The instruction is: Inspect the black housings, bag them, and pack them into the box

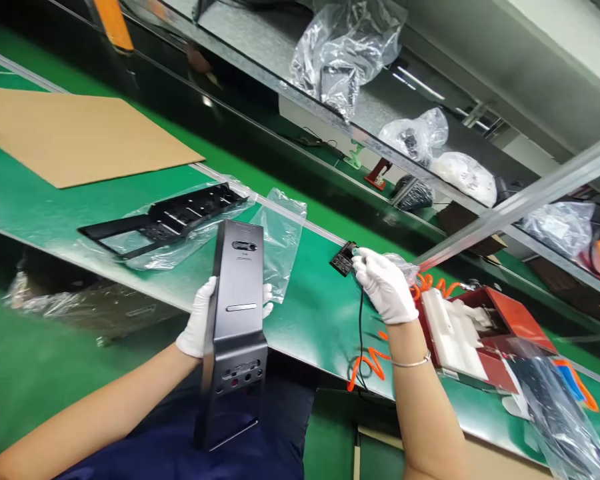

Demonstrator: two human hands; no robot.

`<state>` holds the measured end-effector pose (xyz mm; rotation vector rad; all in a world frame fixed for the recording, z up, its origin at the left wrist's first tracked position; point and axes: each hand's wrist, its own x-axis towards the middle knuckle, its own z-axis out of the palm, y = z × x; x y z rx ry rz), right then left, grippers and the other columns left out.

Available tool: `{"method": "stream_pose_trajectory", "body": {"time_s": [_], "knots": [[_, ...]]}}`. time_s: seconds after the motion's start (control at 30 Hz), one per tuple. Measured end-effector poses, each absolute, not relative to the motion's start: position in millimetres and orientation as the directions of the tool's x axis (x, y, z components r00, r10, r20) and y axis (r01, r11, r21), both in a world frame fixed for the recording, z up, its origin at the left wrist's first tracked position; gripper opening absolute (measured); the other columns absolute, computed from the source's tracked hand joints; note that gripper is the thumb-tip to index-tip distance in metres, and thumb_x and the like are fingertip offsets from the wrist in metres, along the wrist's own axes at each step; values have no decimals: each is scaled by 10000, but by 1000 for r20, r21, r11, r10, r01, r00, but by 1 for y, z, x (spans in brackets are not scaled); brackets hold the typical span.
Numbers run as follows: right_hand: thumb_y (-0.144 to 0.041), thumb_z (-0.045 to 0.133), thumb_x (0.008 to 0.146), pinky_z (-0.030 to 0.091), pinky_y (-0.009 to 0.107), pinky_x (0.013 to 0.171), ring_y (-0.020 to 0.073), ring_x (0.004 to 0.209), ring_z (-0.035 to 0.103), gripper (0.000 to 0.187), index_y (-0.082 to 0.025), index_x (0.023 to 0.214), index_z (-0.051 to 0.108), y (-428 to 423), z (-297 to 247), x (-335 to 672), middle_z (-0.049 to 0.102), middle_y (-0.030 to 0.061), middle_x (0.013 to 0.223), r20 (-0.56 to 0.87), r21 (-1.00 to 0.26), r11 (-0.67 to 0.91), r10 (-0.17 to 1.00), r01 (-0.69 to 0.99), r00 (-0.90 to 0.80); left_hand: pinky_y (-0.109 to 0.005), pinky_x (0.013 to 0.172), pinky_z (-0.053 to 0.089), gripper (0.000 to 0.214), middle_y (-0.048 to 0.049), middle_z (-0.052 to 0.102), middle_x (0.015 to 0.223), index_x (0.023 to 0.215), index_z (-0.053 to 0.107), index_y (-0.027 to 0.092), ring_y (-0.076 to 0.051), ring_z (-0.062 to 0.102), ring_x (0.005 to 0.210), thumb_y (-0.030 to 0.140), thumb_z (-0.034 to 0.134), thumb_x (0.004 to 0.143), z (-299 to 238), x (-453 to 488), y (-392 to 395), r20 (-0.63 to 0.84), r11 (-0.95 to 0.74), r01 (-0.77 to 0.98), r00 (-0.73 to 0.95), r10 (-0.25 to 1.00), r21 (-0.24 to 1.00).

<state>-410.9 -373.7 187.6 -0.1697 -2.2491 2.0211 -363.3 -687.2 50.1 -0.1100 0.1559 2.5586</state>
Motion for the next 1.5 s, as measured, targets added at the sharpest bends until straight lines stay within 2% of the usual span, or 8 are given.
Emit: {"method": "stream_pose_trajectory", "body": {"time_s": [0.13,0.23,0.4,0.8,1.13,1.23,1.33,1.5], "knots": [[-448,879,630,611,175,647,156,879,707,520,-200,1059,722,-433,177,-404,710,75,1001,-192,-980,53,-27,191,-981,-478,1080,479,804,-223,684,1283,1432,493,39,-326,686,1144,609,592,874,45,-364,-679,-67,-807,-590,-806,588,20],[-440,856,663,610,187,635,160,884,709,413,-210,982,732,-468,169,-412,717,78,1019,-301,-952,85,-101,293,-948,-471,1085,467,795,-224,688,1274,1413,503,19,-315,693,1121,619,559,894,37,-364,-674,-66,-793,-609,-790,609,-27],[-444,834,684,597,216,630,160,815,702,312,-191,796,690,-508,154,-438,715,67,872,-309,-939,217,-193,266,-931,-488,1056,468,755,-232,700,1241,1383,534,25,-329,694,1100,590,593,886,23,-365,-671,-21,-795,-604,-795,606,-57],[-422,850,649,561,203,601,135,730,682,404,-148,828,613,-557,124,-473,673,62,786,-251,-934,288,-108,212,-962,-445,1011,469,797,-234,724,1168,1348,544,-18,-313,707,1034,638,520,895,12,-373,-675,10,-734,-673,-738,675,-92],[-504,795,621,316,170,376,55,457,409,421,-168,792,608,-566,110,-474,475,-48,546,-222,-892,405,-3,202,-975,-442,986,475,764,-209,694,1250,1419,510,66,-314,682,1096,612,546,886,15,-374,-676,67,-744,-648,-760,647,-164],[-564,740,651,287,193,366,49,446,382,459,-174,869,634,-563,111,-474,509,-35,632,-196,-914,367,-23,174,-980,-459,999,465,790,-205,685,1267,1446,489,83,-316,678,1102,631,532,879,16,-374,-677,75,-750,-641,-766,638,-164],[-638,667,691,286,209,375,35,454,351,530,-182,957,628,-555,110,-472,534,-21,750,-147,-945,297,-19,135,-989,-464,1038,439,867,-237,677,1272,1442,469,14,-322,675,1109,661,528,866,17,-373,-679,76,-741,-652,-757,649,-159],[-687,626,742,276,213,395,31,462,323,560,-188,995,616,-538,107,-462,518,-22,770,-98,-963,251,3,95,-995,-444,1050,424,882,-247,704,1214,1403,497,-17,-336,690,1086,675,527,856,20,-372,-684,99,-708,-697,-717,690,-113]]}}
